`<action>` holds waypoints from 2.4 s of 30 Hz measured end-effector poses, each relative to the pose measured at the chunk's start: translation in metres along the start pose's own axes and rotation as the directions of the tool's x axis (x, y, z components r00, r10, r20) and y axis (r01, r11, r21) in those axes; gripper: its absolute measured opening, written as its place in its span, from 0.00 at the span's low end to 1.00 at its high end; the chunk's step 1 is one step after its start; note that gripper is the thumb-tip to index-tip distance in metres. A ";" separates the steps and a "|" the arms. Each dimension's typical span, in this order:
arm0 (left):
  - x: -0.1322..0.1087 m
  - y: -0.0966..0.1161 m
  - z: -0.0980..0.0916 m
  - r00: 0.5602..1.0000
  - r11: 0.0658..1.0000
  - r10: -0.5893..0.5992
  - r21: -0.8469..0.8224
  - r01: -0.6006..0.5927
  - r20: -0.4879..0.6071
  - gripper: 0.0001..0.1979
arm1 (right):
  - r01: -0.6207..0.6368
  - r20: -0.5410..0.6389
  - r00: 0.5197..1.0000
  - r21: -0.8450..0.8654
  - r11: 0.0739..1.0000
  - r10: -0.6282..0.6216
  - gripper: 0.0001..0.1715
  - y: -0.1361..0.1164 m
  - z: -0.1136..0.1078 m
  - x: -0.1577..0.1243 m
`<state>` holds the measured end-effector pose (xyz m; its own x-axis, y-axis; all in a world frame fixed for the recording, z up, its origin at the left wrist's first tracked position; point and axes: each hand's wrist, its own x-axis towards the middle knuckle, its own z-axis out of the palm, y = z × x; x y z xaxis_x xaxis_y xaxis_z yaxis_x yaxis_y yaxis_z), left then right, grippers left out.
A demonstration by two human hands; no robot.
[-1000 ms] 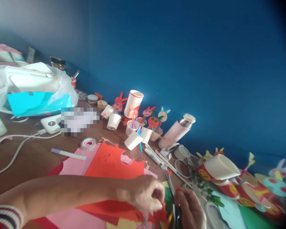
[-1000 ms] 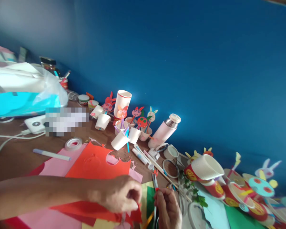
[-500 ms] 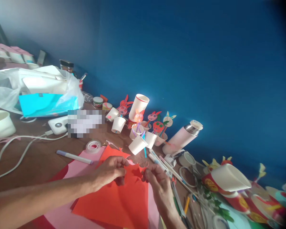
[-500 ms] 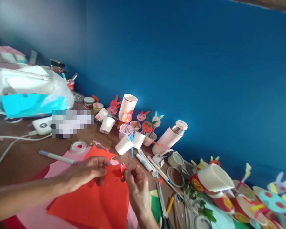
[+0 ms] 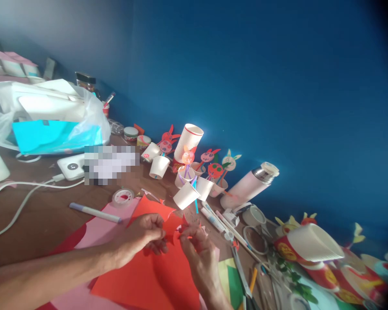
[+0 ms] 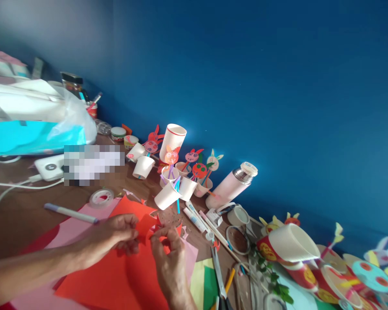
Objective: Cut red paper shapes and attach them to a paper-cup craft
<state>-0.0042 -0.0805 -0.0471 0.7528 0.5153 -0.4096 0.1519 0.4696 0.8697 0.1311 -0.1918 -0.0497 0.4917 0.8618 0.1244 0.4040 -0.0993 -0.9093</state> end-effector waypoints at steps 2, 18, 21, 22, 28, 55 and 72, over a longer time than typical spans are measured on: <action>-0.002 0.001 0.000 0.999 1.000 -0.014 0.010 0.013 0.030 0.09 | 0.000 0.007 1.000 0.025 1.000 0.000 0.06 0.002 0.001 -0.001; -0.001 -0.005 -0.002 0.997 0.996 -0.004 0.087 -0.002 0.071 0.11 | 0.120 -0.016 0.993 -0.063 0.991 -0.121 0.05 0.002 -0.001 -0.003; -0.003 -0.006 -0.001 0.995 0.993 0.010 0.116 -0.022 0.100 0.10 | 0.152 0.001 0.988 -0.072 0.986 -0.153 0.05 0.002 0.000 -0.004; -0.004 -0.006 -0.001 0.994 0.991 0.013 0.134 -0.028 0.112 0.09 | 0.153 -0.002 0.988 -0.067 0.986 -0.154 0.05 0.002 0.000 -0.003; -0.005 -0.006 -0.001 0.999 0.977 0.000 0.212 -0.008 0.039 0.14 | 0.100 -0.051 0.993 -0.051 0.994 -0.103 0.05 -0.001 -0.002 -0.001; -0.014 0.001 0.005 0.995 0.998 0.055 0.013 -0.057 0.086 0.12 | 0.147 -0.038 0.987 -0.142 0.979 -0.153 0.09 -0.014 0.008 -0.008; -0.014 0.004 0.007 0.998 0.997 0.049 0.065 -0.052 0.043 0.09 | -0.124 0.045 0.992 0.131 0.984 0.119 0.12 -0.017 0.012 -0.010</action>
<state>-0.0095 -0.0911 -0.0355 0.7863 0.5062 -0.3542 0.1537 0.3950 0.9057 0.1097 -0.1928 -0.0400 0.5012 0.8653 -0.0025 0.2355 -0.1392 -0.9619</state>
